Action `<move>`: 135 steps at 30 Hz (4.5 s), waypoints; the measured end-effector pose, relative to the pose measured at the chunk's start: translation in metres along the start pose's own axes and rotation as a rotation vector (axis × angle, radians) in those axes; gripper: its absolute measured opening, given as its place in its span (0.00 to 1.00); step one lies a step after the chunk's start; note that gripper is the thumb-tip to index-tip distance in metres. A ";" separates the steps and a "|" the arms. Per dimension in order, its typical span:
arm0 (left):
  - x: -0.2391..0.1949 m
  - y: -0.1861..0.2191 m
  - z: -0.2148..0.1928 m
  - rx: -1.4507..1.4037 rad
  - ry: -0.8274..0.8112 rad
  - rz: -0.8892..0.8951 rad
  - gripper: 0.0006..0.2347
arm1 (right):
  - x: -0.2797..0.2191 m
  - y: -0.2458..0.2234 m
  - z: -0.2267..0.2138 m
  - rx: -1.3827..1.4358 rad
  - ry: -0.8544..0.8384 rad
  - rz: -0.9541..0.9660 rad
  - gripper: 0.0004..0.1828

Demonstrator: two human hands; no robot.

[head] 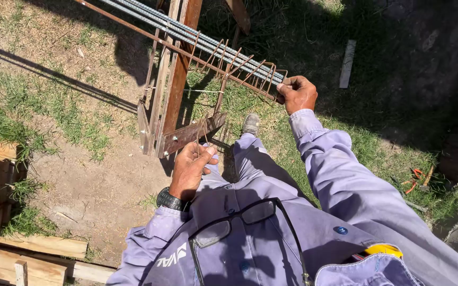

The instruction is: The person assembles a rebar cage by hand, placing pre-bent wire stirrups onto a set of parallel steel bars resting on a wooden jig. They slide the stirrups into position and adjust their spacing along the length of the bars.

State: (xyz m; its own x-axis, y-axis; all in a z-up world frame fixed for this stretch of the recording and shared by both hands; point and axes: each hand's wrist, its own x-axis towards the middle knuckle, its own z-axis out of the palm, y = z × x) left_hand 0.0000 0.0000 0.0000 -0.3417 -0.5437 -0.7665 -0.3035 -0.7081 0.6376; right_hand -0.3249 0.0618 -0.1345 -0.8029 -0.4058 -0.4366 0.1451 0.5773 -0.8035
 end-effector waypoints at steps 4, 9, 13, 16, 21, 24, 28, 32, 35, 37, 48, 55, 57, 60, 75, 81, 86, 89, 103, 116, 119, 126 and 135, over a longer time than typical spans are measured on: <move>0.006 -0.018 0.009 -0.009 0.018 0.013 0.12 | -0.008 -0.011 -0.014 -0.004 0.011 -0.017 0.09; -0.020 0.025 0.000 0.257 -0.028 0.079 0.07 | -0.026 -0.023 -0.014 -0.114 -0.016 -0.215 0.12; -0.030 0.046 -0.008 0.322 -0.273 0.143 0.08 | -0.073 -0.063 -0.007 -0.004 -0.184 -0.277 0.07; -0.045 0.076 -0.010 0.547 -0.230 0.319 0.13 | -0.120 -0.113 0.004 -0.058 -0.594 -0.209 0.30; -0.067 0.103 -0.022 0.433 -0.342 0.503 0.15 | -0.142 -0.104 0.030 -0.347 -1.021 -0.710 0.32; -0.075 0.122 -0.040 0.506 -0.238 0.480 0.12 | -0.177 -0.147 0.031 -0.354 -1.013 -0.352 0.16; -0.070 0.187 -0.132 0.638 -0.026 0.600 0.38 | -0.193 -0.149 0.018 -0.242 -0.878 -0.131 0.14; -0.091 0.303 -0.284 0.423 0.558 0.877 0.40 | -0.194 -0.124 0.006 -0.054 -0.632 -0.232 0.10; -0.115 0.345 -0.324 0.364 0.667 0.899 0.41 | -0.192 -0.108 -0.005 0.025 -0.547 -0.259 0.15; -0.110 0.351 -0.326 0.341 0.618 0.858 0.41 | -0.198 -0.109 -0.012 0.038 -0.501 -0.249 0.20; 0.000 0.238 -0.188 0.740 -0.329 0.220 0.32 | -0.217 -0.115 -0.061 0.082 -0.403 -0.129 0.17; 0.022 0.092 -0.087 1.068 -0.641 -0.048 0.30 | -0.217 -0.101 -0.104 0.228 -0.239 0.018 0.12; 0.030 0.058 -0.085 0.947 -0.515 -0.085 0.30 | -0.207 -0.082 -0.120 0.251 -0.257 0.024 0.13; 0.023 0.041 -0.086 0.845 -0.408 -0.067 0.26 | -0.190 -0.062 -0.130 0.298 -0.208 0.093 0.15; 0.021 -0.029 -0.079 0.582 -0.264 -0.191 0.23 | -0.109 -0.008 -0.132 0.490 -0.154 0.212 0.12; 0.018 -0.042 -0.069 0.525 -0.243 -0.188 0.23 | -0.077 0.015 -0.102 0.413 -0.137 0.169 0.12; 0.019 -0.060 -0.069 0.476 -0.202 -0.197 0.22 | -0.042 0.039 -0.069 0.351 -0.045 0.181 0.10; 0.019 -0.071 -0.073 0.472 -0.184 -0.198 0.21 | -0.021 0.051 -0.051 0.304 0.000 0.148 0.08; 0.013 -0.057 -0.069 0.506 -0.112 -0.223 0.20 | -0.030 0.004 -0.007 0.009 0.031 0.129 0.06; 0.052 0.046 -0.042 0.754 0.171 0.193 0.12 | -0.022 0.025 0.005 -0.066 -0.016 -0.003 0.02; 0.095 0.085 -0.032 0.712 0.185 0.353 0.12 | -0.028 0.012 0.015 0.004 0.020 0.051 0.03; 0.209 0.110 -0.021 0.917 0.172 0.508 0.13 | -0.035 0.010 0.033 0.020 0.156 0.109 0.05; 0.235 0.108 -0.009 0.679 -0.052 0.265 0.13 | -0.040 0.009 0.058 0.188 0.091 0.226 0.12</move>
State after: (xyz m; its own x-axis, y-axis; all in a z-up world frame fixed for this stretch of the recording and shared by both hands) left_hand -0.1053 -0.2081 -0.1125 -0.5171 -0.6242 -0.5856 -0.6834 -0.1109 0.7216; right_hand -0.2578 0.0428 -0.1476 -0.7853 -0.2116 -0.5818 0.4240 0.5010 -0.7545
